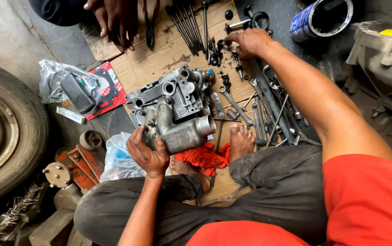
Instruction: The person sits on the workshop floor assembling engine components. They fit a gasket onto a cylinder head, position the head on the block, wipe parts with a red cloth, place an intake manifold onto the assembly, and tighten fasteners using a T-handle wrench.
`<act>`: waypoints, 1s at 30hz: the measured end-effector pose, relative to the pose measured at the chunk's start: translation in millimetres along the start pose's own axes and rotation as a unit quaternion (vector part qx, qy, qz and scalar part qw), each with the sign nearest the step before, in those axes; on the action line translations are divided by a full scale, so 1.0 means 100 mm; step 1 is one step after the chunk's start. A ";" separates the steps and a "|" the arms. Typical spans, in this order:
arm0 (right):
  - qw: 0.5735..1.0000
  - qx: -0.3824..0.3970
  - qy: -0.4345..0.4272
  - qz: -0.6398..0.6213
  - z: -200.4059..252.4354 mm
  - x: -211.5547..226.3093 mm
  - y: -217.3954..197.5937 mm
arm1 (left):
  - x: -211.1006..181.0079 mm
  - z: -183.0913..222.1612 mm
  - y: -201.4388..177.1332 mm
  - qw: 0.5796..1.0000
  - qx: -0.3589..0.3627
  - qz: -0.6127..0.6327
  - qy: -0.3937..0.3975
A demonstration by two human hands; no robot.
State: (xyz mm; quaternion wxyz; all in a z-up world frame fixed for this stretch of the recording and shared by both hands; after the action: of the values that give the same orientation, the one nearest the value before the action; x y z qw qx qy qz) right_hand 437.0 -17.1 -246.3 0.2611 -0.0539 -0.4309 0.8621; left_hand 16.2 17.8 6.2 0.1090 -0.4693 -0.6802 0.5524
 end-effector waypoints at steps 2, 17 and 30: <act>1.000 -0.013 0.012 -0.022 -0.04 -0.12 -0.10 | -0.01 0.00 -0.01 1.000 -0.002 0.002 -0.002; 0.982 -0.094 0.125 -0.103 0.03 -0.91 -0.22 | -0.02 0.00 -0.01 1.000 0.004 0.009 0.003; 0.987 0.020 0.115 -0.110 0.05 -0.62 -0.04 | -0.02 -0.05 -0.02 1.000 0.002 0.003 0.005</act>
State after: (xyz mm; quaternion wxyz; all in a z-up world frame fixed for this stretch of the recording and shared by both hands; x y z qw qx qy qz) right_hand 490.2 -49.2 -248.6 0.4030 -0.0992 -0.3837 0.8249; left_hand 19.2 20.1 10.6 0.1122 -0.4737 -0.6770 0.5519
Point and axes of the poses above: each hand's wrist, its own z-axis away from the middle knuckle, its own y-axis out of the palm, x = y × z, the point moved 4 cm from there along -z, towards the middle knuckle, and after that the axes turned 11 degrees about y, right-handed, at the moved point
